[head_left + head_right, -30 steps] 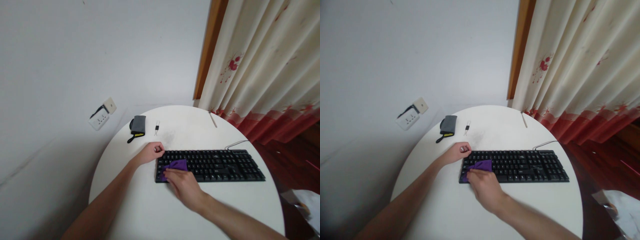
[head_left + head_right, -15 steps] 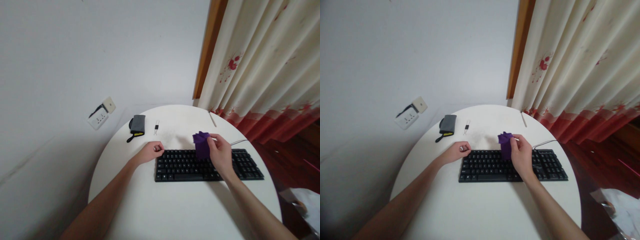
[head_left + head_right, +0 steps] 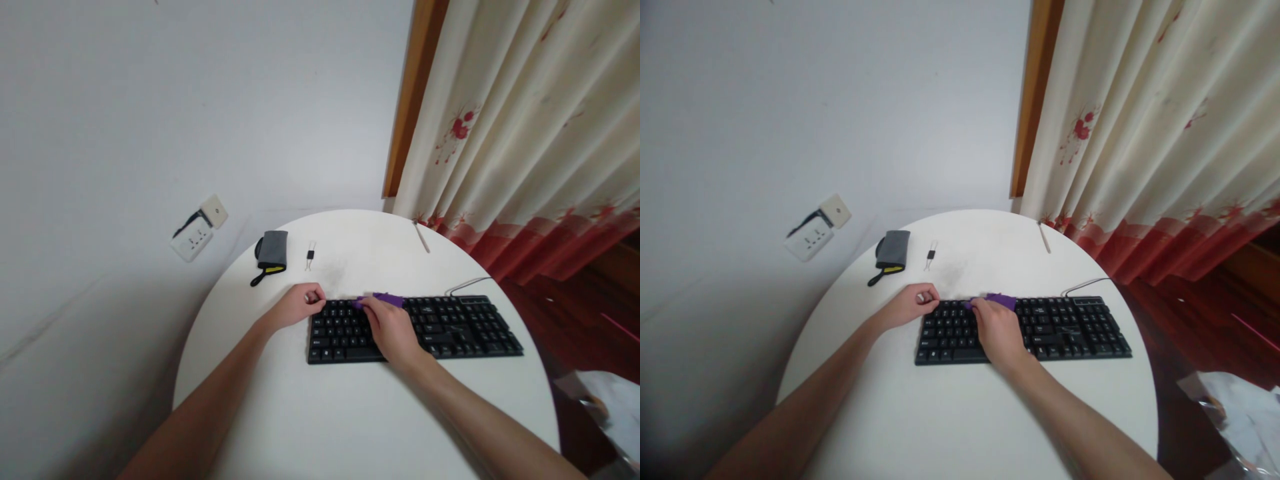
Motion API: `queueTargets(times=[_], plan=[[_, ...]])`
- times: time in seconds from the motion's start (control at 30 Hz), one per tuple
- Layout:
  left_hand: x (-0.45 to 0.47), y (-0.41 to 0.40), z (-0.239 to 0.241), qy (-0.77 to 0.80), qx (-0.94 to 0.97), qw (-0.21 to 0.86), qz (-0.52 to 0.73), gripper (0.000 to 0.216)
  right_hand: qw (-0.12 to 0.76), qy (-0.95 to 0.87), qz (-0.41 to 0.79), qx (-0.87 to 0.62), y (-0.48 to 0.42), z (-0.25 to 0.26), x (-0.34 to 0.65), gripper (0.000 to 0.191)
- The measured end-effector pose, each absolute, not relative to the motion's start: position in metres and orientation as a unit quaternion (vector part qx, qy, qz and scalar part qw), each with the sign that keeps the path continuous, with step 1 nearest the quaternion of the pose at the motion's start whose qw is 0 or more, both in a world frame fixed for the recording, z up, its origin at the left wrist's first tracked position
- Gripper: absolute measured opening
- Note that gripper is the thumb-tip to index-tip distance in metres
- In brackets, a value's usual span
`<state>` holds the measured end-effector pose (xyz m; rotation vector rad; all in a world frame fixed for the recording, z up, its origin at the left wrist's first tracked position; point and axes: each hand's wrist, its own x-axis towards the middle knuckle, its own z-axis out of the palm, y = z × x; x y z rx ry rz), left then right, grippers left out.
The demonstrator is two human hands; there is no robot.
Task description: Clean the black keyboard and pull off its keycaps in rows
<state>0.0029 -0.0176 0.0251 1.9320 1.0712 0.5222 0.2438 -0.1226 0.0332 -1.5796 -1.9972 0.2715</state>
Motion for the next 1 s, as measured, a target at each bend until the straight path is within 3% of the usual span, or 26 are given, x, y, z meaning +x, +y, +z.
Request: queueTargets(times=[0.2,0.37,0.5,0.6,0.7,0.8,0.9,1.0], plan=[[0.002,-0.016,0.022,0.431,0.776,0.411,0.207,0.016,0.354,-0.774,0.154,-0.502,-0.154,0.024,0.208,0.023],[0.002,-0.017,0.025,0.433,0.778,0.406,0.207,0.016,0.366,-0.778,0.29,-0.421,-0.185,0.029,0.186,0.021],[0.004,-0.018,0.026,0.431,0.775,0.413,0.208,0.014,0.371,-0.702,0.422,-0.438,-0.189,0.04,0.186,0.02],[0.004,-0.017,0.023,0.431,0.771,0.418,0.212,0.014,0.423,-0.61,0.47,-0.478,-0.174,0.049,0.199,0.021],[0.003,-0.016,0.018,0.427,0.769,0.422,0.219,0.014,0.488,-0.56,0.419,-0.523,-0.153,0.058,0.225,0.025],[0.001,-0.015,0.014,0.418,0.771,0.425,0.225,0.014,0.534,-0.556,0.26,-0.582,-0.135,0.067,0.256,0.025],[0.001,-0.015,0.013,0.417,0.773,0.423,0.225,0.013,0.479,-0.606,0.088,-0.63,-0.125,0.069,0.279,0.022],[0.002,-0.015,0.014,0.418,0.774,0.418,0.224,0.012,0.373,-0.663,0.043,-0.648,-0.12,0.06,0.281,0.02]])
